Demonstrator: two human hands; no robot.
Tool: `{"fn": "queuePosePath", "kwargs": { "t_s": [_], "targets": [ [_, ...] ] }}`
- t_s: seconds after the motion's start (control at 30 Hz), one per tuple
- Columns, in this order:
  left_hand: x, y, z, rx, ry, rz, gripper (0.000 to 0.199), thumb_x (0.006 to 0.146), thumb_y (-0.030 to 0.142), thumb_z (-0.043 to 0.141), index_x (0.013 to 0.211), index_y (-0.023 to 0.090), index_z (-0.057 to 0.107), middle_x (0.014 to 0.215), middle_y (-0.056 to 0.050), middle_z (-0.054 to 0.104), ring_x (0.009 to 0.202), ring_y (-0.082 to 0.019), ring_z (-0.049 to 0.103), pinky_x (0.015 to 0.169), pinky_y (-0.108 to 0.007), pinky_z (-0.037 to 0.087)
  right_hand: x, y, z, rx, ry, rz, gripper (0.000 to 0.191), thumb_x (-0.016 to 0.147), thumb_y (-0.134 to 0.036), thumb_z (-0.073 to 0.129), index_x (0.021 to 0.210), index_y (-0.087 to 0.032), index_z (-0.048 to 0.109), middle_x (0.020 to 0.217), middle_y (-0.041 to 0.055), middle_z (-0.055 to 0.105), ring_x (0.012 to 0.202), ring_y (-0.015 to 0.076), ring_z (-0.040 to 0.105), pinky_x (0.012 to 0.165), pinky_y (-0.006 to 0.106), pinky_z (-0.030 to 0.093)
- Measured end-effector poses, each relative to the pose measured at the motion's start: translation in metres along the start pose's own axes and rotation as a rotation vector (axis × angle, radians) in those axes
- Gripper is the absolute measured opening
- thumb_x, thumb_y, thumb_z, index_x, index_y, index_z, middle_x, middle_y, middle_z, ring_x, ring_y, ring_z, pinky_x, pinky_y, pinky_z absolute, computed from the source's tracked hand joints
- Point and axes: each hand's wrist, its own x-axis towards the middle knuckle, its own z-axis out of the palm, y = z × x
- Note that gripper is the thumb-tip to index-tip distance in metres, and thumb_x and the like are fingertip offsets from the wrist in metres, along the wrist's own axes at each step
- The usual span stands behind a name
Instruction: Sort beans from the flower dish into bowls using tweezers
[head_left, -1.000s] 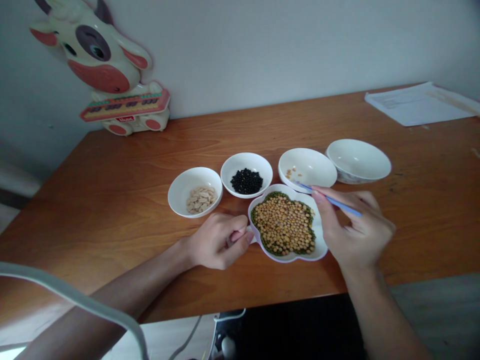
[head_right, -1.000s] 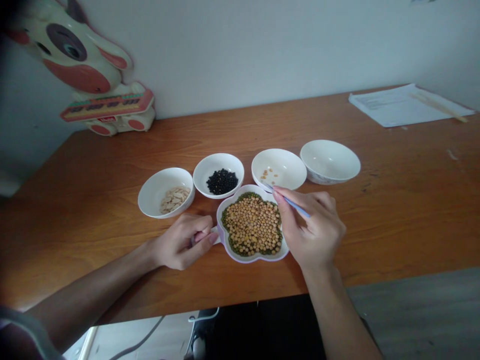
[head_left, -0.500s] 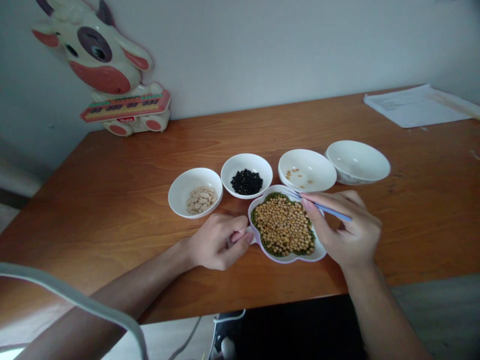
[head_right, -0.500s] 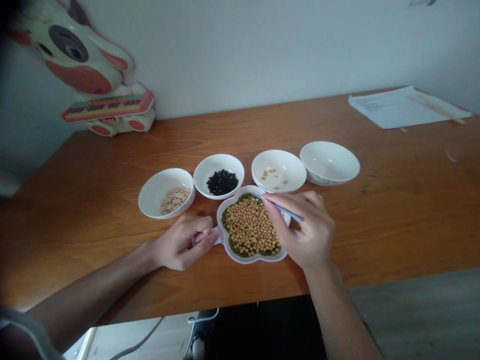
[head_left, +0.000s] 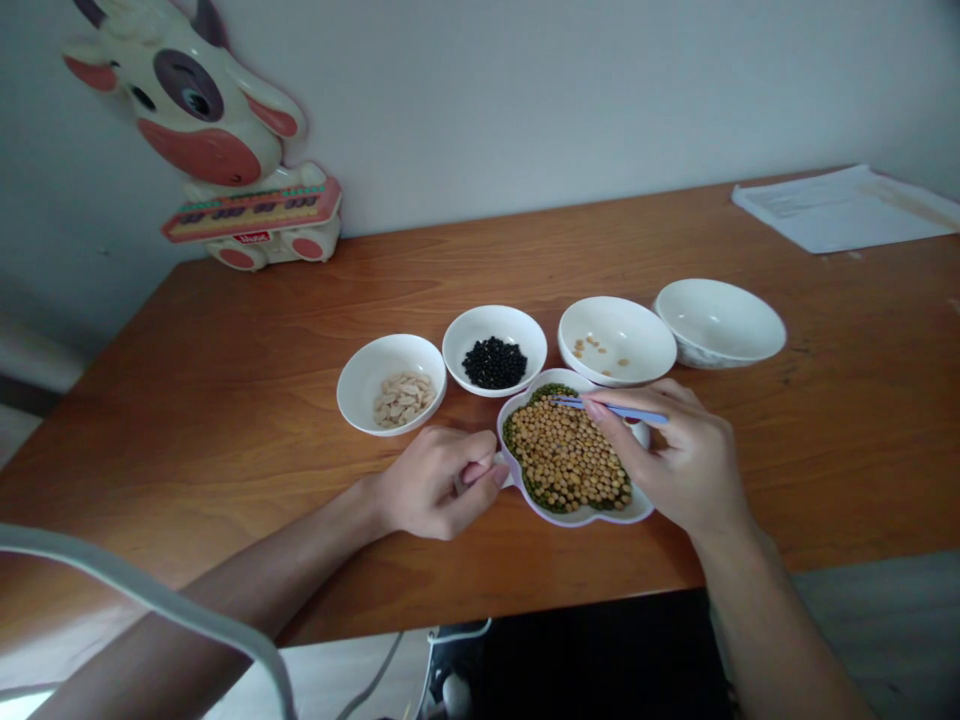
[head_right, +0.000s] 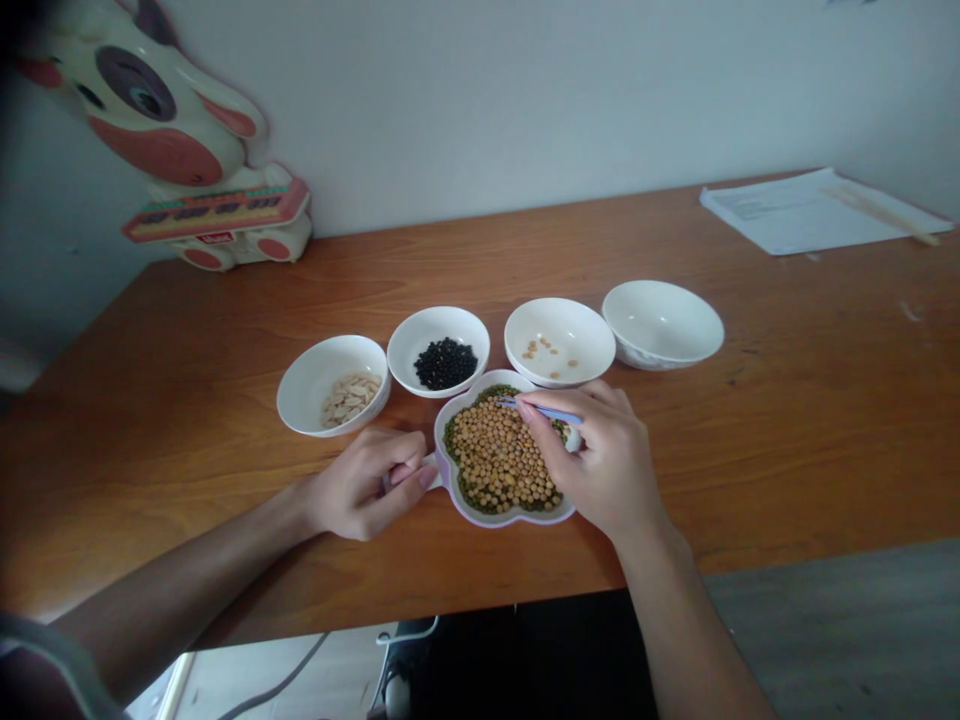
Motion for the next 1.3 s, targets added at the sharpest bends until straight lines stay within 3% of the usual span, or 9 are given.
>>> {"fn": "queuePosePath", "kwargs": {
  "t_s": [1.03,1.13,1.3],
  "targets": [
    [-0.0001,0.0004,-0.0001,-0.003,-0.006,-0.008,0.034,0.096,0.016,0.055,0.071,0.022,0.032,0.061,0.008,0.038,0.049,-0.006,0.032,0.049,-0.023,0.025,0.0017,0.0011,0.0029,0.017,-0.025,0.008,0.014,0.094,-0.024,0.074,0.105,-0.028,0.079,0.103,0.0013,0.083,0.093,0.0224,0.076,0.083,0.041,0.058],
    [-0.0001,-0.0003,0.0002,-0.003,-0.002,0.002,0.034,0.096,0.015,0.055,0.072,0.022,0.032,0.061,0.008,0.038,0.049,-0.006,0.032,0.049,-0.023,0.025,0.0004,-0.0006,0.0028,0.016,0.039,0.005,0.016,0.092,-0.021,0.074,0.106,-0.029,0.080,0.101,0.0007,0.083,0.089,0.0216,0.075,0.081,0.039,0.058],
    [-0.0005,-0.0010,0.0001,0.001,-0.001,0.005,0.034,0.095,0.015,0.055,0.072,0.022,0.032,0.061,0.008,0.037,0.050,-0.006,0.031,0.049,-0.024,0.024,-0.0024,-0.0033,0.0004,-0.122,0.300,-0.005,0.025,0.090,-0.015,0.076,0.111,-0.029,0.079,0.098,0.0011,0.083,0.079,0.0205,0.073,0.078,0.038,0.057]
  ]
}}
